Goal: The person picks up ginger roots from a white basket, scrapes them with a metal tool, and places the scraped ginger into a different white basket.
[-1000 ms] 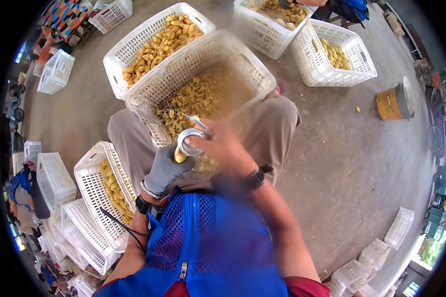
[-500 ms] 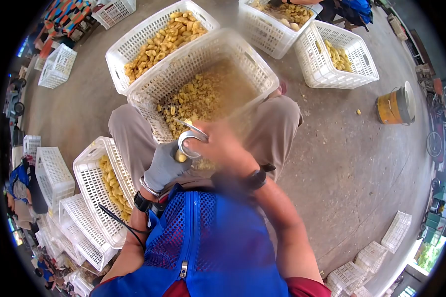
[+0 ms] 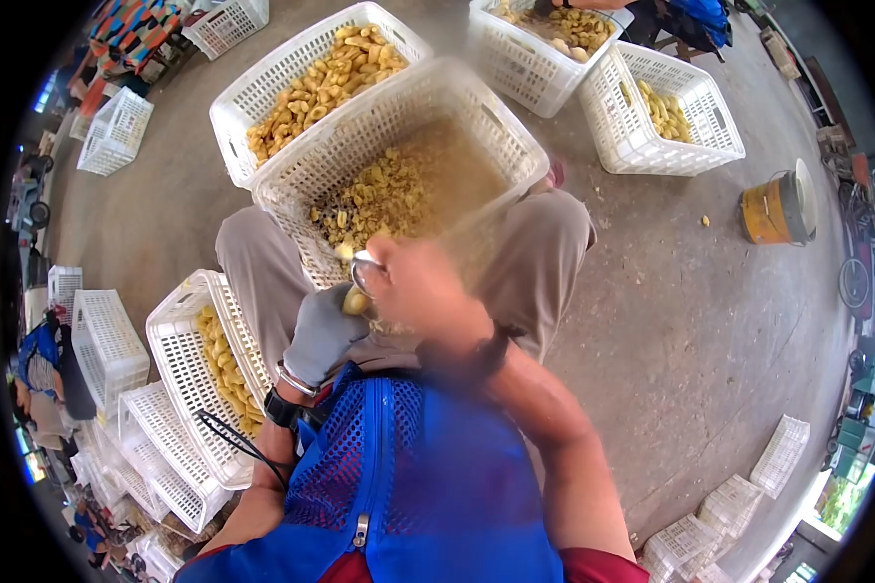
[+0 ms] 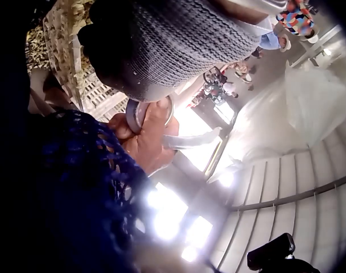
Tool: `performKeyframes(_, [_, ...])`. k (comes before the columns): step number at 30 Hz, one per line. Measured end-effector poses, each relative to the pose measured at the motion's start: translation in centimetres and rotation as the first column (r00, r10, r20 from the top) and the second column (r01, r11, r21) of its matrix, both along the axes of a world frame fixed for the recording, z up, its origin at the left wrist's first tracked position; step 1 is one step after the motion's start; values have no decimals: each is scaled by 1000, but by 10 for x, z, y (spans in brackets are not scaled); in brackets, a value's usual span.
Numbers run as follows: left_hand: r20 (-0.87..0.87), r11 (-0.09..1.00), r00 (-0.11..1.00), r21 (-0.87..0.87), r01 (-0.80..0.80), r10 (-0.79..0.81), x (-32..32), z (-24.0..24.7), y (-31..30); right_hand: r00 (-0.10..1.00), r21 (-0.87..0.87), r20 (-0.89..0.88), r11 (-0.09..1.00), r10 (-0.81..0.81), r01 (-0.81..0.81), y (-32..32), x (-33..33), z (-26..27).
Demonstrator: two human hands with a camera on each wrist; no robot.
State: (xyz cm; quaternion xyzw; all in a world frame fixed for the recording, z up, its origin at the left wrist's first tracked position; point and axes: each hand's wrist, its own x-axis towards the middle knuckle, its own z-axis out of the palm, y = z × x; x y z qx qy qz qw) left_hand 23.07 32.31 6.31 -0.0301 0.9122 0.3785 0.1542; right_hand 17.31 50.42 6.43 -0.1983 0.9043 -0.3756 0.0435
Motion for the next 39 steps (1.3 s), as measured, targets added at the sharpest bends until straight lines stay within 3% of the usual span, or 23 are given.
performKeyframes(2, [-97,994,995,112,-8,18,11,-4,-11,979,126,122,981,-161,145,16,-16,8])
performKeyframes(3, [-105,988,994,151,-21,37,13,-5,-17,977,98,98,979,-191,182,33,-26,-1])
performKeyframes(5, [-132,970,985,232,-76,109,14,-7,-27,963,-160,178,960,-203,232,48,-38,-1])
performKeyframes(6, [-149,967,981,240,-86,124,16,-9,-26,940,-368,294,888,-172,277,50,-32,17])
performKeyframes(8, [-197,962,973,264,-64,119,3,-15,-21,933,-505,338,813,-124,291,52,-25,17])
performKeyframes(9, [-151,976,987,218,-12,47,0,-14,-18,952,-454,285,859,-113,238,48,-23,-5])
performKeyframes(12, [-57,990,998,140,-23,31,-6,3,-3,980,-373,199,922,-30,104,22,-13,-9])
performKeyframes(14, [-87,986,996,165,-2,17,-5,0,-6,957,-448,285,890,53,84,12,-10,-10])
performKeyframes(16, [-144,970,987,242,-29,65,0,-7,-10,993,-137,54,985,-100,107,25,-24,-21])
performKeyframes(18, [-221,926,959,367,-84,175,7,-19,-16,973,-153,135,966,-188,208,36,-33,-17])
performKeyframes(19, [-289,943,940,322,-81,179,5,-8,-12,916,-301,356,906,-182,297,37,-32,13])
performKeyframes(22, [-205,988,976,145,-48,78,-4,-10,-8,934,-434,331,858,-133,276,21,-20,9])
performKeyframes(23, [-209,997,977,72,-35,50,-5,-4,-2,972,-496,203,843,-121,208,11,-9,4])
performKeyframes(26, [-169,969,984,246,-21,64,-2,-5,-4,977,-481,166,853,-136,201,2,-12,-11])
performKeyframes(28, [-194,928,976,373,-19,98,5,-11,-15,898,-264,124,859,-421,439,12,-26,-10])
performKeyframes(29, [-209,902,971,432,-13,115,5,-13,-20,915,-300,172,866,-365,401,23,-31,-9])
performKeyframes(31, [-246,929,964,370,1,97,4,-16,-23,936,-369,267,873,-230,320,45,-35,-4])
performKeyframes(34, [-346,935,934,351,46,84,-8,-10,-17,963,-279,270,958,17,61,34,-17,10])
performKeyframes(37, [-410,951,909,306,55,79,-15,-17,-20,938,-349,319,937,133,-14,24,2,10])
performKeyframes(39, [-422,959,903,281,45,81,-16,-23,-24,923,-298,355,953,152,-43,24,5,12])
